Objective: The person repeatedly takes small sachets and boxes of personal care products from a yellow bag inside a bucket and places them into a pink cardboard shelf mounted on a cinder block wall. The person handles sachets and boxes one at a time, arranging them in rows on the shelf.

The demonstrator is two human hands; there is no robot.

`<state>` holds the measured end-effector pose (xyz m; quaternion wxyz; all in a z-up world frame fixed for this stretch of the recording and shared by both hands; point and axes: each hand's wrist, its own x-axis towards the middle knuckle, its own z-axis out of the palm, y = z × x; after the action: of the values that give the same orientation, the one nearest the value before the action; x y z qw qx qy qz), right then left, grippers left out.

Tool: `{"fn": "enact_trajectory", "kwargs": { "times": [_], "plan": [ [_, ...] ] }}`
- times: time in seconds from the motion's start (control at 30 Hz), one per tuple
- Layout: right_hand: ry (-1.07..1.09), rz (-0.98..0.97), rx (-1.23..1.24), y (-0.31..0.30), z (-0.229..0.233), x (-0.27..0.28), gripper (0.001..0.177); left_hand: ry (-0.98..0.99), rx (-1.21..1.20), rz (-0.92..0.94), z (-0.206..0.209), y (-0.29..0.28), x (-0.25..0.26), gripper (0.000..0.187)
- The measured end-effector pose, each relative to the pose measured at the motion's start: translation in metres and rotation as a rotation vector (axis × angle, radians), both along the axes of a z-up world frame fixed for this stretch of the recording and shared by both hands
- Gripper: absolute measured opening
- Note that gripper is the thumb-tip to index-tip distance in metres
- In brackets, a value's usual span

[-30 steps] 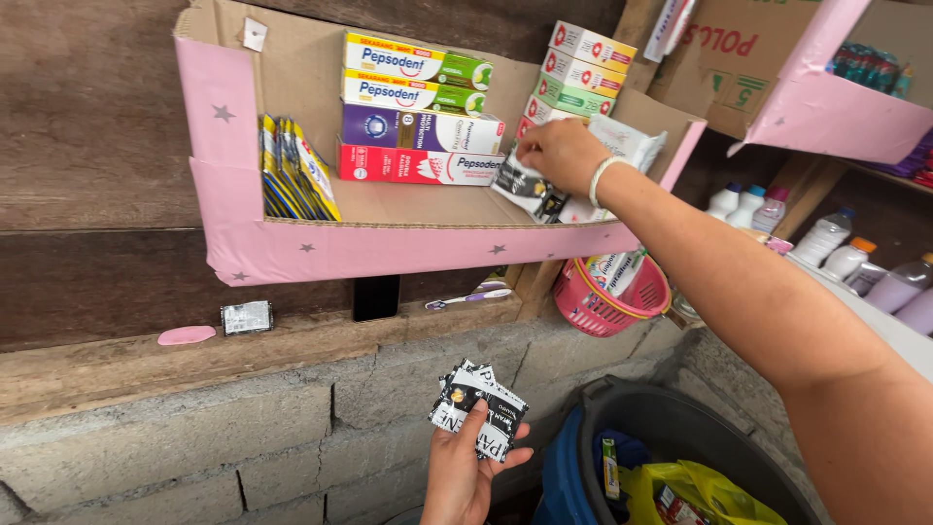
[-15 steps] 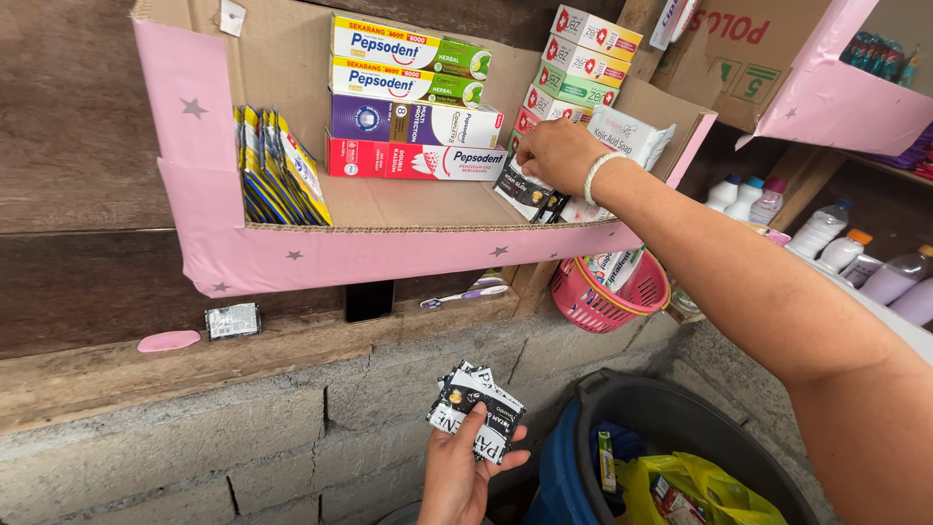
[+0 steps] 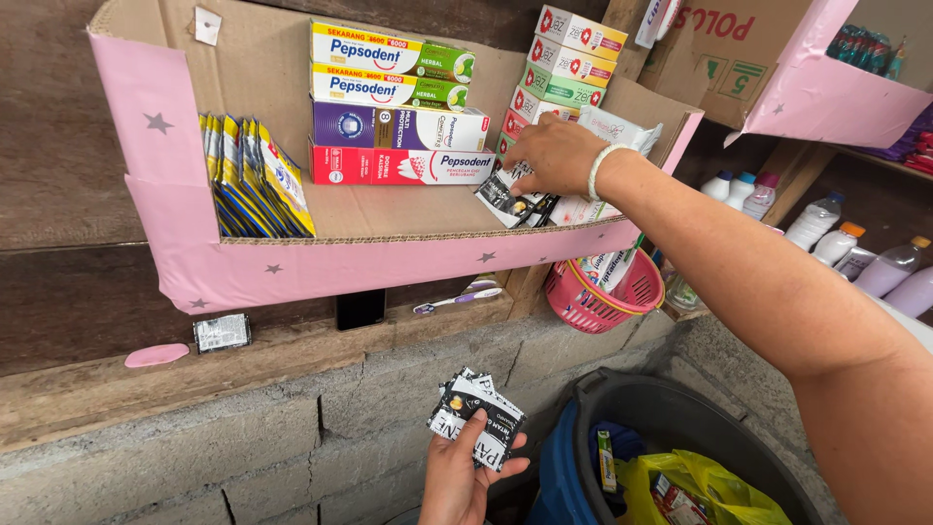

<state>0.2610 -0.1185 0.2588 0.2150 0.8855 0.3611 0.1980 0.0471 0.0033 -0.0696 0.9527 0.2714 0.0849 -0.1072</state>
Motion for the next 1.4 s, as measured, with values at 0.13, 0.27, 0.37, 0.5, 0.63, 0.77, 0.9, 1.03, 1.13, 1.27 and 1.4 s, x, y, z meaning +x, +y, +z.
{"fn": "enact_trajectory", "kwargs": {
  "times": [0.13,0.27,0.37,0.5,0.63,0.77,0.9,1.03,1.13,1.27,1.4],
  "plan": [
    [0.056,-0.023,0.109,-0.003,0.019,-0.01,0.043,-0.01,0.008,-0.006,-0.002,-0.002,0.002,0.03],
    [0.174,0.221,-0.051,0.005,0.034,-0.017,0.068,-0.01,-0.011,-0.013,-0.003,-0.006,0.003,0.031],
    [0.239,0.122,-0.252,0.02,0.034,-0.019,0.091,-0.012,-0.013,-0.021,-0.003,-0.008,0.003,0.032],
    [0.265,-0.111,-0.434,0.035,0.03,-0.019,0.112,-0.012,0.005,-0.029,-0.006,-0.007,0.0,0.034],
    [0.256,-0.221,-0.533,0.048,0.024,-0.014,0.124,0.005,-0.003,-0.023,-0.011,-0.008,-0.003,0.034],
    [0.245,-0.31,-0.635,0.058,0.019,-0.009,0.127,0.04,-0.003,-0.022,-0.015,-0.012,-0.004,0.032],
    [0.244,-0.341,-0.665,0.062,0.017,-0.009,0.126,0.041,-0.017,-0.029,-0.02,-0.013,-0.006,0.033],
    [0.26,-0.348,-0.671,0.063,0.016,-0.008,0.129,0.04,-0.012,-0.026,-0.022,-0.012,-0.01,0.033],
    [0.273,-0.372,-0.686,0.063,0.015,-0.008,0.135,0.053,-0.01,-0.019,-0.021,-0.012,-0.012,0.032],
    [0.251,-0.397,-0.709,0.064,0.014,-0.012,0.14,0.037,-0.013,-0.023,-0.023,-0.011,-0.014,0.032],
    [0.242,-0.399,-0.728,0.063,0.017,-0.015,0.137,0.038,-0.008,-0.005,-0.024,-0.01,-0.014,0.032]
  ]
}}
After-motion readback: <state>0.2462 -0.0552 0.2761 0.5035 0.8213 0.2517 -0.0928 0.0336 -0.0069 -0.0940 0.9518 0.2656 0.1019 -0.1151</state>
